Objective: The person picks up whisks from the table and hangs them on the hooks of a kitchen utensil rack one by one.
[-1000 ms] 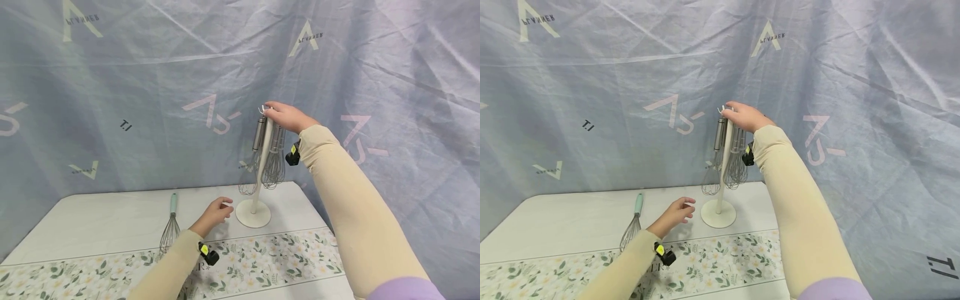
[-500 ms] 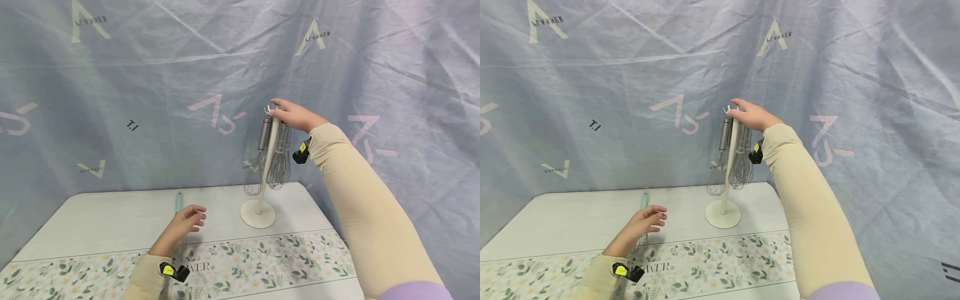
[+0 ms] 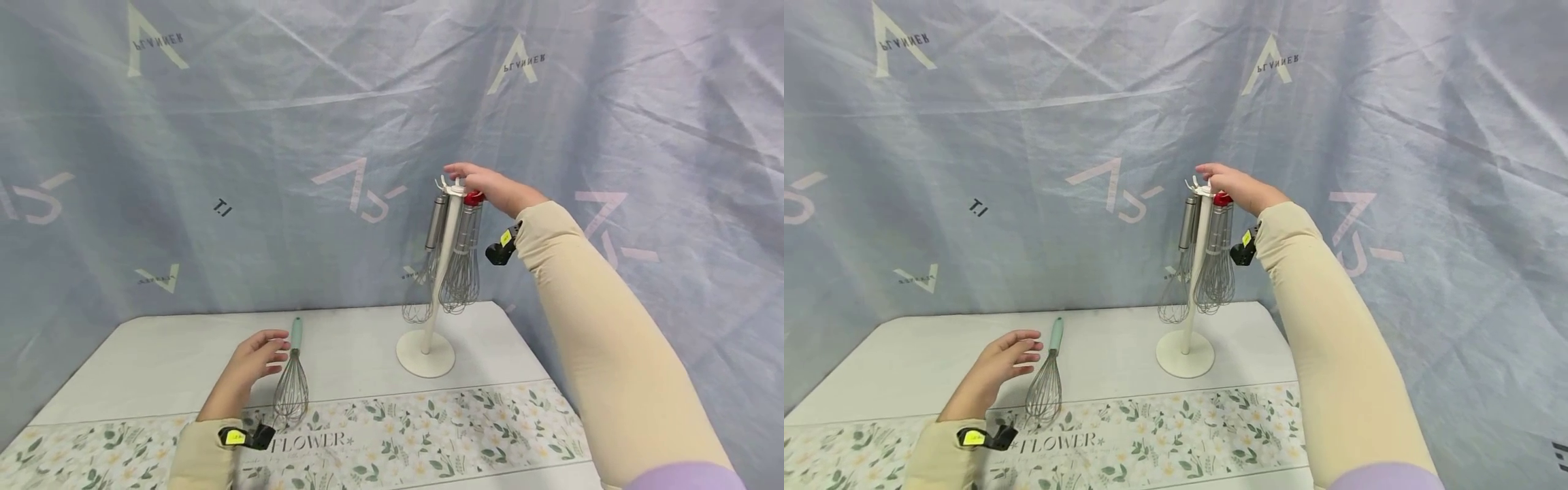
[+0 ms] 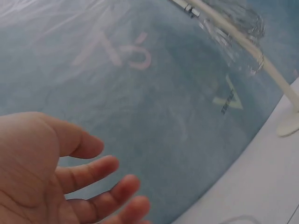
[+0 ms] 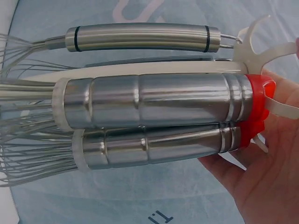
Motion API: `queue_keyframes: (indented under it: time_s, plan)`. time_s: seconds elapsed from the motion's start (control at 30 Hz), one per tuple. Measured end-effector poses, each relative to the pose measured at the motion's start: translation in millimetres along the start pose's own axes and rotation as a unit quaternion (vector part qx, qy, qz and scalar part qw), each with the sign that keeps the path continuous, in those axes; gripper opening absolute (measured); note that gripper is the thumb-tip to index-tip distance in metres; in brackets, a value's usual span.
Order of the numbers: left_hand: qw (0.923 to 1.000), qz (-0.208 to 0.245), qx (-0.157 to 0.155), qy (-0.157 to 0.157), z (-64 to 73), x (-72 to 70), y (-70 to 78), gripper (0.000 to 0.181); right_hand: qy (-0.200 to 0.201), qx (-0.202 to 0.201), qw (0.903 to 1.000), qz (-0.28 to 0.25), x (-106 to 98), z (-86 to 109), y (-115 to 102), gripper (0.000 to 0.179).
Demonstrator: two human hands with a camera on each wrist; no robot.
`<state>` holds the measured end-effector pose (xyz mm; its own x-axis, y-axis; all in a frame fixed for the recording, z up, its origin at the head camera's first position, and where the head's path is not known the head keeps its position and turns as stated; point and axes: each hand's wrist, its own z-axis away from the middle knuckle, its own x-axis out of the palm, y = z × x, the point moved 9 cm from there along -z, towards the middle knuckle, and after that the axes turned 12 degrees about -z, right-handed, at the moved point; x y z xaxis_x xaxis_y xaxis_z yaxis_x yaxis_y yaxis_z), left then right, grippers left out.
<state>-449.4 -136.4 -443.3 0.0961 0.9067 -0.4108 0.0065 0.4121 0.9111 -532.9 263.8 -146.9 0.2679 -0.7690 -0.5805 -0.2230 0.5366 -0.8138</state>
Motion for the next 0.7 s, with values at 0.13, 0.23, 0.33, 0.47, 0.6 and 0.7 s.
queue_keyframes:
  time_s: [0.13, 0.23, 0.33, 0.47, 0.6, 0.7]
  plan:
    - [0.9992, 0.018, -0.022, 0.029, -8.3, -7.2, -14.9, 0.042, -0.012, -0.013, 0.9998, -0.007, -3, 6.6, -1, 0.073]
    - [0.9973, 0.033, -0.042, 0.051, -17.4, -5.9, -29.4, 0.043, -0.023, -0.008, 0.9996, -0.011, -8, 11.9, -1, 0.066]
    - [0.9954, 0.035, -0.062, 0.065, -24.6, 0.6, -44.5, 0.045, -0.030, 0.006, 0.9993, -0.022, -11, 14.5, 2, 0.063]
    - [0.9941, 0.027, -0.083, 0.064, -30.9, 10.1, -60.6, 0.048, -0.028, 0.004, 0.9994, -0.022, -12, 14.9, 5, 0.063]
    - [0.9952, 0.014, -0.083, 0.050, -36.9, 19.3, -67.0, 0.051, -0.015, 0.003, 0.9998, 0.012, -14, 16.6, 5, 0.062]
    - [0.9959, -0.002, -0.082, 0.038, -41.0, 25.5, -69.4, 0.054, -0.004, -0.016, 0.9986, 0.051, -12, 16.2, 0, 0.064]
